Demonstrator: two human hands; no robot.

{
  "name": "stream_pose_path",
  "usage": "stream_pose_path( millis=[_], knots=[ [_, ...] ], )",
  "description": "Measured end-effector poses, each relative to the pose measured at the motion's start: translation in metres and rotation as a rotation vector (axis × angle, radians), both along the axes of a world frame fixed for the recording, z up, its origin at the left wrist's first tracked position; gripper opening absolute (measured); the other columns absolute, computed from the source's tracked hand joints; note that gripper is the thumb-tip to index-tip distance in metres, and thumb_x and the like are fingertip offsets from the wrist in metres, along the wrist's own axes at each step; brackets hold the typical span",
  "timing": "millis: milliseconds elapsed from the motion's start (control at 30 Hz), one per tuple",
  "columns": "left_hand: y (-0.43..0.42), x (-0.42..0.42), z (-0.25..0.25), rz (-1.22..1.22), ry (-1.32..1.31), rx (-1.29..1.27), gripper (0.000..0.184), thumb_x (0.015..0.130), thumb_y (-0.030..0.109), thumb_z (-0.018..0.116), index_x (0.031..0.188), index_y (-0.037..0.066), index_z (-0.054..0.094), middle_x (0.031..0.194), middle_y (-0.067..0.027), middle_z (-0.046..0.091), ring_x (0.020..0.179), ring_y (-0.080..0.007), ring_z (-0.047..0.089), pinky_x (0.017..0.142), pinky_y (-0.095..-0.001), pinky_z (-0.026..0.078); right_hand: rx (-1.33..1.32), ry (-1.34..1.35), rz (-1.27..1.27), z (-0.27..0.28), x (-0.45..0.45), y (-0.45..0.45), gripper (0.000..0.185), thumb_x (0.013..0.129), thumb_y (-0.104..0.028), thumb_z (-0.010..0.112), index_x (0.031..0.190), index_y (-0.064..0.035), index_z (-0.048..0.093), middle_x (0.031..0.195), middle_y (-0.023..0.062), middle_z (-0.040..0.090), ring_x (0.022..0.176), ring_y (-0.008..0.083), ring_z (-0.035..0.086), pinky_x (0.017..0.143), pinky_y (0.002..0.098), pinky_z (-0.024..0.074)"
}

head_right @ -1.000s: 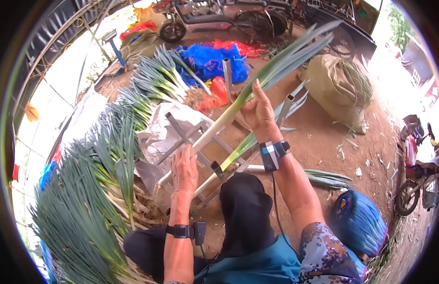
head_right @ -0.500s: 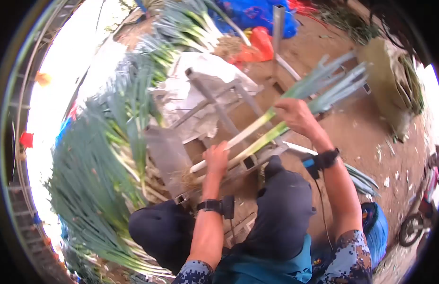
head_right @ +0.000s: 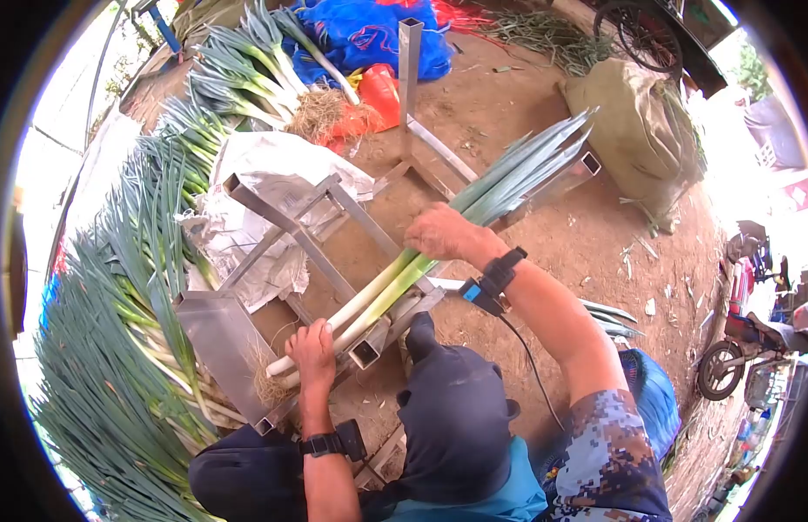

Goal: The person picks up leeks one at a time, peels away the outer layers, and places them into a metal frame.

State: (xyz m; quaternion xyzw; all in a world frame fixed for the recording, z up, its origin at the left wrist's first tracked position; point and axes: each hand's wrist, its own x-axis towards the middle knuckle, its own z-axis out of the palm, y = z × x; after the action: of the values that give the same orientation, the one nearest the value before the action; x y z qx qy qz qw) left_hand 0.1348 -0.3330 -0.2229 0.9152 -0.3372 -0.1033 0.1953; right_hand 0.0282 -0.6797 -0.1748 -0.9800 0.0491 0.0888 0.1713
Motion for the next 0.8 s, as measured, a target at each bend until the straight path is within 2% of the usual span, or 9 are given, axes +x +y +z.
stream_pose_path(
  millis=[100, 200, 300, 333, 433, 467, 600, 633, 800],
  knots=[
    [0.006, -0.007, 0.004, -0.057, 0.027, -0.006, 0.035, 0.094, 0.033, 0.057, 0.121, 0.011, 0.061, 0.107, -0.0136, 0.061, 0.106, -0.0328, 0.053, 0.102, -0.0514, 0.031, 0.005, -0.136, 0.018, 0.011, -0.014, 0.008, 0.015, 0.089, -0.02, 0.057, 0.083, -0.0112, 0.068, 0.081, 0.0097, 0.066, 0.086, 0.0315, 0.061, 0.081, 0.045, 0.0436],
    [0.012, -0.012, 0.002, -0.126, -0.041, -0.08, 0.052, 0.087, 0.035, 0.066, 0.131, 0.008, 0.054, 0.119, -0.0143, 0.058, 0.118, -0.0342, 0.049, 0.108, -0.054, 0.026, -0.047, -0.545, -0.179, 0.038, -0.026, 0.002, 0.009, 0.088, -0.013, 0.062, 0.087, -0.0059, 0.068, 0.08, 0.0113, 0.066, 0.084, 0.0314, 0.064, 0.075, 0.0437, 0.0483],
    [0.011, -0.018, 0.012, -0.162, -0.069, -0.105, 0.068, 0.079, 0.034, 0.073, 0.136, 0.007, 0.05, 0.127, -0.0145, 0.056, 0.125, -0.0349, 0.045, 0.111, -0.0554, 0.023, 0.35, -0.843, -0.929, 0.042, -0.06, 0.039, 0.008, 0.089, -0.008, 0.064, 0.094, -0.003, 0.069, 0.081, 0.0109, 0.066, 0.08, 0.0244, 0.068, 0.067, 0.0388, 0.0516],
    [0.014, -0.017, 0.007, -0.174, -0.05, -0.08, 0.071, 0.077, 0.033, 0.075, 0.137, 0.007, 0.05, 0.129, -0.0144, 0.056, 0.126, -0.0347, 0.045, 0.11, -0.0552, 0.024, 0.548, -0.683, -1.13, 0.02, -0.082, 0.04, 0.02, 0.093, -0.014, 0.064, 0.107, 0.001, 0.066, 0.089, 0.0108, 0.067, 0.078, 0.0205, 0.069, 0.063, 0.0358, 0.0551],
    [0.017, -0.006, -0.01, -0.218, -0.017, -0.02, 0.065, 0.08, 0.023, 0.071, 0.139, 0.008, 0.049, 0.128, -0.0141, 0.058, 0.123, -0.0345, 0.051, 0.108, -0.0533, 0.029, 1.425, -0.538, -1.489, -0.028, -0.11, 0.053, 0.033, 0.093, -0.018, 0.067, 0.113, 0.007, 0.06, 0.096, 0.0122, 0.066, 0.079, 0.0213, 0.068, 0.062, 0.0355, 0.0573],
    [0.017, 0.001, -0.012, -0.235, 0.022, -0.007, 0.063, 0.081, 0.021, 0.069, 0.139, 0.008, 0.049, 0.128, -0.0141, 0.058, 0.122, -0.0347, 0.052, 0.106, -0.0528, 0.03, 1.592, -0.552, -1.427, -0.04, -0.115, 0.05, 0.04, 0.092, -0.02, 0.069, 0.116, 0.0092, 0.056, 0.101, 0.012, 0.065, 0.076, 0.0233, 0.067, 0.066, 0.0369, 0.0588],
    [0.014, 0.012, -0.018, -0.247, 0.144, 0.037, 0.051, 0.091, 0.019, 0.06, 0.139, 0.009, 0.049, 0.126, -0.0147, 0.061, 0.118, -0.0358, 0.056, 0.1, -0.0525, 0.036, 2.018, -0.72, -1.15, -0.052, -0.097, 0.045, 0.031, 0.091, -0.019, 0.07, 0.112, 0.0017, 0.059, 0.098, 0.0081, 0.064, 0.074, 0.0199, 0.065, 0.067, 0.0354, 0.0553],
    [0.014, 0.014, -0.019, -0.222, 0.201, 0.056, 0.05, 0.092, 0.021, 0.059, 0.139, 0.009, 0.049, 0.126, -0.0147, 0.061, 0.118, -0.0358, 0.056, 0.099, -0.0526, 0.036, 2.026, -0.731, -1.186, -0.054, -0.093, 0.045, 0.03, 0.091, -0.019, 0.07, 0.111, 0.0009, 0.059, 0.097, 0.0076, 0.064, 0.074, 0.0194, 0.065, 0.066, 0.0349, 0.0546],
    [0.024, 0.011, -0.03, -0.322, -0.062, -0.041, 0.05, 0.092, 0.025, 0.059, 0.138, 0.008, 0.05, 0.126, -0.0153, 0.061, 0.119, -0.0367, 0.054, 0.102, -0.051, 0.034, 1.894, -0.711, -1.332, -0.054, -0.082, 0.041, 0.03, 0.088, -0.016, 0.073, 0.11, -0.0014, 0.06, 0.089, 0.0054, 0.063, 0.067, 0.0164, 0.063, 0.061, 0.0324, 0.0524]
  ],
)
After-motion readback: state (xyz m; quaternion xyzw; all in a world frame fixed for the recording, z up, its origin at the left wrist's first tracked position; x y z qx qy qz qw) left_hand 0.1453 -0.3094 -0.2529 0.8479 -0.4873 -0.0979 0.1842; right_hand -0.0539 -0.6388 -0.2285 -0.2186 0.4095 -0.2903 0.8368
